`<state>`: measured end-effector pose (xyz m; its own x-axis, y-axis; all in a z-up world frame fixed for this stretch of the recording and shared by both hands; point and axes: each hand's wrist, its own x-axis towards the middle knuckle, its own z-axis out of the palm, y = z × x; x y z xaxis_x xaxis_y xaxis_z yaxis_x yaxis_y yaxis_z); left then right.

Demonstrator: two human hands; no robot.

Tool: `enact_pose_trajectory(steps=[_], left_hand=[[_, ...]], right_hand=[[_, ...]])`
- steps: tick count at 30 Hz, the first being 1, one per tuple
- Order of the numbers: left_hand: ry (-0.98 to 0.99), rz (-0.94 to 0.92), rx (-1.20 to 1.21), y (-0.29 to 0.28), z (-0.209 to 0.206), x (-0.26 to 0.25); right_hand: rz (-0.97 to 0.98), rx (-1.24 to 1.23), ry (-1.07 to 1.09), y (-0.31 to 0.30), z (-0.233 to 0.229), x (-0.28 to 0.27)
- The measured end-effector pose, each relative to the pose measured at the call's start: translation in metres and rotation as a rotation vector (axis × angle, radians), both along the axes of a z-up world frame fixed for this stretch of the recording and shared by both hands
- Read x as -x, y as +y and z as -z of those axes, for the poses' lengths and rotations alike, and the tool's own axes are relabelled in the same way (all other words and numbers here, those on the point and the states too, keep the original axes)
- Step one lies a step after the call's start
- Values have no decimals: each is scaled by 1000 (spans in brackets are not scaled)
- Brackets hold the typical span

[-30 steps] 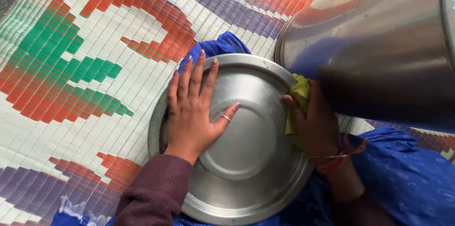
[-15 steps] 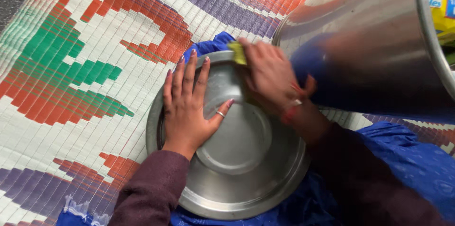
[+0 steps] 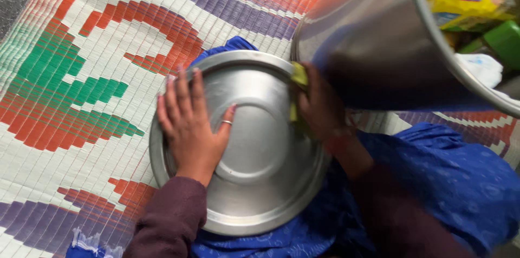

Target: The person sits on a mat and wipes a round metal plate with a yellow cloth, cleaning both the inner surface and the rim. After cleaning, the person reaches into a nearby metal container and picks up a yellow packet of instant noodles.

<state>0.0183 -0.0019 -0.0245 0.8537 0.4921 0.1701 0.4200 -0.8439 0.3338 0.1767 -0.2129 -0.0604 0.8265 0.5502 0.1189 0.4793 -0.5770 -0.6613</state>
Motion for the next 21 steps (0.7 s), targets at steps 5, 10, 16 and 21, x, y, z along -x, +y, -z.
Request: enact_pose_trajectory(steps=[5, 10, 16, 21], left_hand=[[121, -75, 97, 6, -15, 15], [216, 88, 72, 31, -3, -7], [97, 160, 113, 44, 17, -11], [101, 112, 161, 35, 16, -11]], right_hand=[[-79, -425, 686, 59, 7, -54], [-562, 270, -160, 123, -16, -44], [-577, 183, -321, 138, -28, -24], [-223, 262, 51, 60, -43, -27]])
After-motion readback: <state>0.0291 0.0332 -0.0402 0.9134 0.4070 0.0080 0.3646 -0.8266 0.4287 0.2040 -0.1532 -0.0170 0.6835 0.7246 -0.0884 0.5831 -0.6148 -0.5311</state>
